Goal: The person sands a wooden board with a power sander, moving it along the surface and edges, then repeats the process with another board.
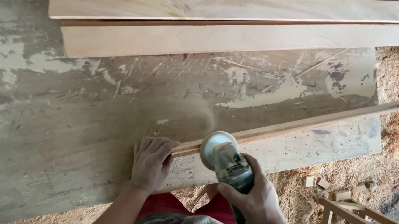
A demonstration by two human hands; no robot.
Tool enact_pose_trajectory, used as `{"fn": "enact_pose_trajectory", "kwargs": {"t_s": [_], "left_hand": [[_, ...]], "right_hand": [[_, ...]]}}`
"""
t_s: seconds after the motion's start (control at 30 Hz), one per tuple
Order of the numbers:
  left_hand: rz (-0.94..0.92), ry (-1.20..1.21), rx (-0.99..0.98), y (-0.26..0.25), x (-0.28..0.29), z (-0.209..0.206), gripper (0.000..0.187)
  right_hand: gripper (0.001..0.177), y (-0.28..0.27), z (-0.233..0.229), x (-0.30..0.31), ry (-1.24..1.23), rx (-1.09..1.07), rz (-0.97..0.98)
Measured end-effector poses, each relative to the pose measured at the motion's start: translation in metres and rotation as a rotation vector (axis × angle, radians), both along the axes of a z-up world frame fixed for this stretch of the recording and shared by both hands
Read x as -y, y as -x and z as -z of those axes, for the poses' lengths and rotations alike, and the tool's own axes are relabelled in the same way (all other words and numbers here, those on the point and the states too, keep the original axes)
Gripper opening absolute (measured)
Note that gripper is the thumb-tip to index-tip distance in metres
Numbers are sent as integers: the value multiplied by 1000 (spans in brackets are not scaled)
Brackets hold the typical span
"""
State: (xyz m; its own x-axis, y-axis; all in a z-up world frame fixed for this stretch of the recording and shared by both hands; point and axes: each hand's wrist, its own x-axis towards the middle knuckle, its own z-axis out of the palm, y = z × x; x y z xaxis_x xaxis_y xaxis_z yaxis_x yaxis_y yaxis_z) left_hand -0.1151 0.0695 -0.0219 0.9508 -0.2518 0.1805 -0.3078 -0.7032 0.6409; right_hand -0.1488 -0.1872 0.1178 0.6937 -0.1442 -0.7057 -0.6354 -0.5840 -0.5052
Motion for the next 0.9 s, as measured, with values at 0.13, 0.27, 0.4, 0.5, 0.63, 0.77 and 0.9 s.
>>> {"fn": "enact_pose_trajectory", "kwargs": {"t_s": [0.13, 0.27, 0.4, 0.5, 0.63, 0.77, 0.9], "left_hand": [[27, 10, 46, 4, 0, 12, 37], [10, -20, 8, 2, 5, -6, 41], [1, -32, -33, 2, 7, 1, 40], [-8, -77, -24, 4, 7, 4, 41], [-4, -149, -37, 3, 9, -7, 42], [-61, -237, -90, 11, 3, 14, 50], [-110, -316, -149, 10, 1, 12, 53]], "right_hand": [[102, 5, 5, 37, -2, 43, 77], [104, 4, 11, 85, -4, 40, 173], [105, 4, 30, 153, -48, 96, 274], [105, 4, 40, 205, -48, 125, 321], [106, 0, 46, 273, 6, 144, 434], [98, -4, 55, 347, 8, 203, 509], [83, -9, 54, 403, 48, 237, 716]]}}
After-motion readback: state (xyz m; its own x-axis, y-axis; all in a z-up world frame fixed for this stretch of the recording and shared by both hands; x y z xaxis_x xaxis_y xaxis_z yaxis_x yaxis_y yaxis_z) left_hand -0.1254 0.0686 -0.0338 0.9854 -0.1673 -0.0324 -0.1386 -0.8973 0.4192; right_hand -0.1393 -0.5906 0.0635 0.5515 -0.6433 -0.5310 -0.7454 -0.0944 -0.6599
